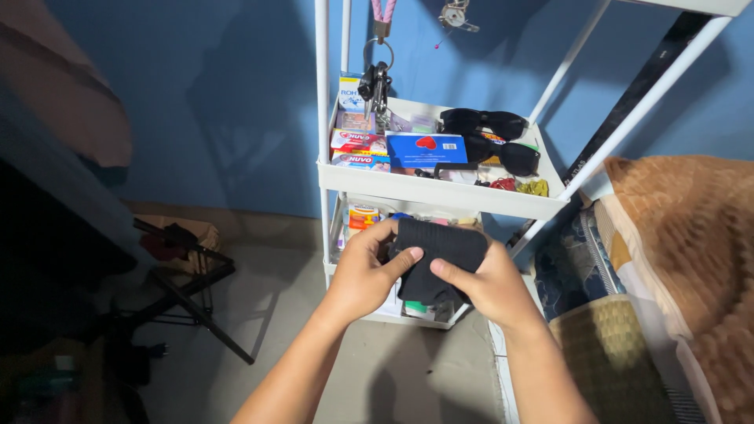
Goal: Organize and interact with various items on a tiered storage cart, including using a watch repair tool.
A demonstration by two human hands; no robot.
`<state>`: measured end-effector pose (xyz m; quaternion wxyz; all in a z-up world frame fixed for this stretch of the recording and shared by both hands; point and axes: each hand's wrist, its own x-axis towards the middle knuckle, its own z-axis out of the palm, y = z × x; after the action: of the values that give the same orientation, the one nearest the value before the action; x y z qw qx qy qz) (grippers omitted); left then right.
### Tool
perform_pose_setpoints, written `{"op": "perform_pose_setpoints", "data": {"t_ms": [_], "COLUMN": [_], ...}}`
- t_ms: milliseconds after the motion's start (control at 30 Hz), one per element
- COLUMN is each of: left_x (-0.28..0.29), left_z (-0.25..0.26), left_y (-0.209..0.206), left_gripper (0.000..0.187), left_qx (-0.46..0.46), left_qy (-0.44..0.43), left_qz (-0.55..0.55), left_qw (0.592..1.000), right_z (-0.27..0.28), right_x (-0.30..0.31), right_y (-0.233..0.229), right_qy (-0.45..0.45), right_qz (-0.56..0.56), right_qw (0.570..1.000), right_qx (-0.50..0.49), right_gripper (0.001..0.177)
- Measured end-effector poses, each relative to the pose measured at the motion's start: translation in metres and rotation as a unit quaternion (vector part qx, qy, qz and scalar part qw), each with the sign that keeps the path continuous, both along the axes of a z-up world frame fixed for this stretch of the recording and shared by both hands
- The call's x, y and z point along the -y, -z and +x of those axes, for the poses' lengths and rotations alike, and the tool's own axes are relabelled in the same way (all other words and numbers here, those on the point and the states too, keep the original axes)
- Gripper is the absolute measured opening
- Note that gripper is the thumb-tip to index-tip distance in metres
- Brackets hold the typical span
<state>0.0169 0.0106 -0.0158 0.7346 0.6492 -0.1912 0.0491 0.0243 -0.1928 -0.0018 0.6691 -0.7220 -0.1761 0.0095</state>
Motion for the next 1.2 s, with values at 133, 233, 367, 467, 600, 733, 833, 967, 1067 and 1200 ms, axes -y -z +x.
{"op": "perform_pose_setpoints", "data": {"t_ms": [133,233,367,467,600,733,833,967,1067,1200], "left_x": [-0.006,-0.013,-0.023,-0.030,-0.038,-0.054,-0.064,-0.070,-0.067,-0.060], "left_z": [0.001,0.002,-0.001,-0.002,-0.005,-0.013,-0.014,-0.017,-0.012,-0.009], "left_y": [-0.005,-0.002,-0.013,-0.008,-0.003,-0.016,-0.017,-0.019,-0.013,-0.011], "left_gripper": [0.020,0.021,0.027,0.030,0.026,0.025,0.025,0.025,0.025,0.024], "left_qx": [-0.024,-0.029,0.006,0.023,0.030,0.021,0.024,0.025,0.022,0.015], "left_qy": [-0.032,-0.062,-0.106,-0.099,-0.060,-0.056,-0.063,-0.064,-0.059,-0.053], "left_qz": [0.037,0.088,0.030,-0.024,-0.029,-0.027,-0.031,-0.027,-0.021,-0.017], "left_qw": [0.999,0.994,0.994,0.995,0.997,0.998,0.997,0.997,0.998,0.998], "right_z": [0.005,0.010,0.014,0.053,0.162,0.186,0.223,0.215,0.197,0.158], "right_x": [0.001,0.005,-0.010,-0.030,-0.039,-0.064,-0.062,-0.062,-0.060,-0.064], "right_y": [0.010,0.013,-0.047,-0.087,-0.093,-0.081,-0.047,-0.055,-0.070,-0.094], "right_qy": [0.040,0.057,0.154,0.207,0.170,0.180,0.140,0.046,0.056,0.049], "right_qz": [0.016,0.035,-0.067,-0.183,-0.396,-0.458,-0.495,-0.528,-0.515,-0.505], "right_qw": [0.999,0.997,0.975,0.903,0.799,0.757,0.729,0.771,0.804,0.820], "right_qx": [-0.033,-0.038,0.145,0.330,0.420,0.430,0.453,0.355,0.293,0.263], "right_gripper": [0.043,0.038,0.033,0.035,0.043,0.042,0.038,0.046,0.046,0.041]}}
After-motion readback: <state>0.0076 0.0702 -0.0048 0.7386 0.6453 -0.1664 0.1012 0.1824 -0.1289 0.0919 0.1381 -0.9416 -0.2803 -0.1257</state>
